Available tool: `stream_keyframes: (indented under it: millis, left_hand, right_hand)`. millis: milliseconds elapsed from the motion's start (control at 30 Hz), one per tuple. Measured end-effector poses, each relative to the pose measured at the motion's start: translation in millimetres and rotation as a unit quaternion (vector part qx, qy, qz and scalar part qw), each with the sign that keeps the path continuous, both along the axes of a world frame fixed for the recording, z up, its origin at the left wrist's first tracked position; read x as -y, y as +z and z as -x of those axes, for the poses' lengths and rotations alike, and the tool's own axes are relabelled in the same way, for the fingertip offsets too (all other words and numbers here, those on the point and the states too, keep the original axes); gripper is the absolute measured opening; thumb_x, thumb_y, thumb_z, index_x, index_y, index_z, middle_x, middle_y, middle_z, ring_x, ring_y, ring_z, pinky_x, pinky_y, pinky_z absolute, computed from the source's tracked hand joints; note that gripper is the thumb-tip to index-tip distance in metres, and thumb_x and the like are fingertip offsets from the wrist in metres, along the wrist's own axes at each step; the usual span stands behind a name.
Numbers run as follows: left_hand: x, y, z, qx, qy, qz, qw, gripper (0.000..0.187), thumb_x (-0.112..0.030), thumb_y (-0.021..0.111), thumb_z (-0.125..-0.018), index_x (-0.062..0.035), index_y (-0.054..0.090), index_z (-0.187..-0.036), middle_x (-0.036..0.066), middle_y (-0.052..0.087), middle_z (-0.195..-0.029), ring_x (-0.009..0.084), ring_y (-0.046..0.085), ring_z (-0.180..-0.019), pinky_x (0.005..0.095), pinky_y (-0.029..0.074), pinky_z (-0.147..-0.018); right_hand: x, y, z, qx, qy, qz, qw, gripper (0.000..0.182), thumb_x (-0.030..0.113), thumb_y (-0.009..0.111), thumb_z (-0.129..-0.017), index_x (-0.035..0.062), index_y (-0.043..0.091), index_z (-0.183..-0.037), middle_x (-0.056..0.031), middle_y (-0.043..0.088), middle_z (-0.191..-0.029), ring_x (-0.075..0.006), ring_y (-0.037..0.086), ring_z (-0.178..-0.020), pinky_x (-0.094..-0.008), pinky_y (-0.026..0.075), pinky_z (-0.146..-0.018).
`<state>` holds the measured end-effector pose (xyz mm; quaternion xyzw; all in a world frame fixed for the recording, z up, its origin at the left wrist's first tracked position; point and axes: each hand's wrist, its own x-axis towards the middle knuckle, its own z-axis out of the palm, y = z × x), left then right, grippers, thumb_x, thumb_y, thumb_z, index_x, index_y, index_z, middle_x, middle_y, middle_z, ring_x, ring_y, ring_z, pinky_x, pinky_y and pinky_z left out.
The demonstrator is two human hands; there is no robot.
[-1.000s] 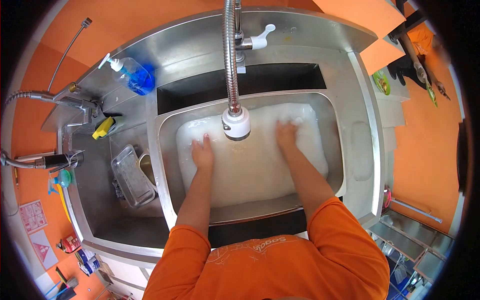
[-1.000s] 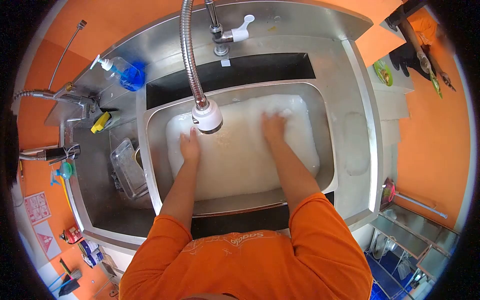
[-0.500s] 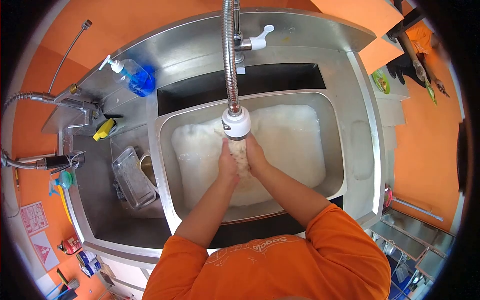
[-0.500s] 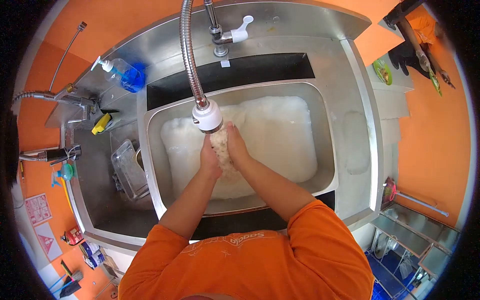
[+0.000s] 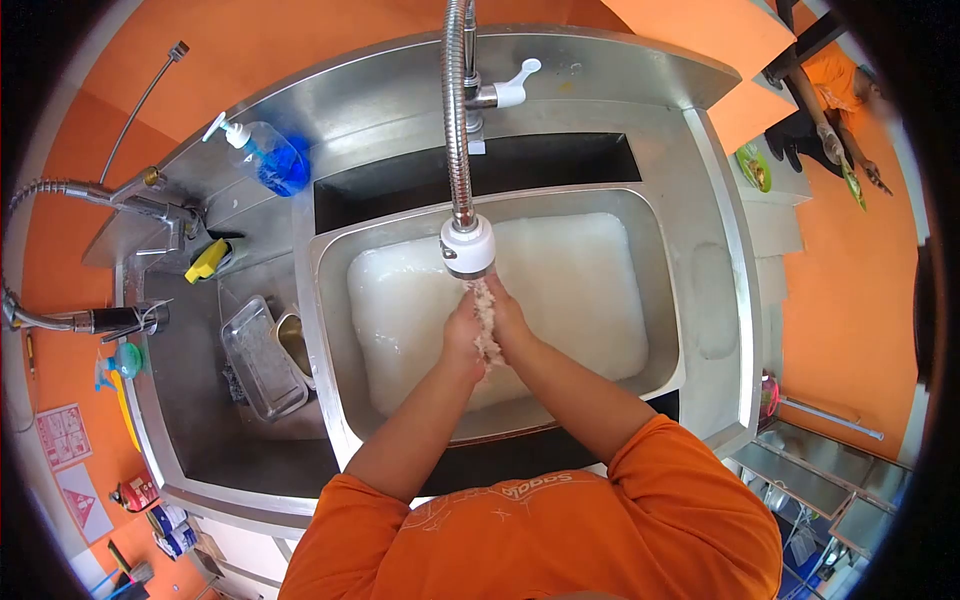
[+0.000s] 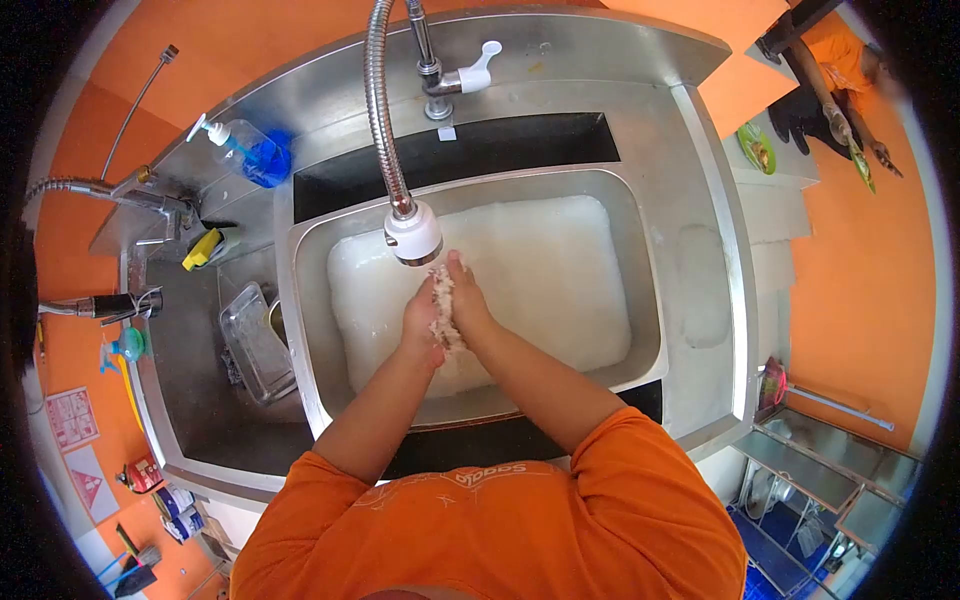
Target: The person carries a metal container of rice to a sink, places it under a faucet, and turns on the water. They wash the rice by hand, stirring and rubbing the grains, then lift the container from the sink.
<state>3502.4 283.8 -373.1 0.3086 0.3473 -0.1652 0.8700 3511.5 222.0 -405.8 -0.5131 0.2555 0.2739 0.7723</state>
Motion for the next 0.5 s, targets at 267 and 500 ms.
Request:
stream_keyframes:
  millis: [267, 500]
  left_hand:
    - [-49.5, -43.7, -1.5, 0.098, -0.127, -0.287, 0.945, 0.032, -0.023, 0.050, -0.082, -0.0025, 0.048, -0.106, 0.009, 0.053, -0.101, 0.0198, 0.051, -0.087, 0.0299, 0.042, -0.074]
    - [-131.5, -68.5, 11.1, 0.118, -0.388, -0.744, 0.531, 0.054, -0.034, 0.050, -0.080, -0.0009, 0.038, -0.121, 0.023, 0.033, -0.126, 0.0357, 0.032, -0.118, 0.0415, 0.028, -0.096]
  right_hand:
    - [55.5, -8.0, -5.4, 0.192, 0.322, 0.292, 0.880, 0.042, 0.043, 0.045, -0.083, 0.0042, 0.058, -0.091, -0.0115, 0.058, -0.085, -0.0218, 0.054, -0.078, -0.0320, 0.042, -0.073]
    - [147.0, -13.4, -39.1, 0.189, 0.389, 0.562, 0.705, 0.042, 0.040, 0.039, -0.084, 0.0065, 0.055, -0.103, -0.0144, 0.051, -0.106, -0.0283, 0.048, -0.100, -0.0397, 0.039, -0.084]
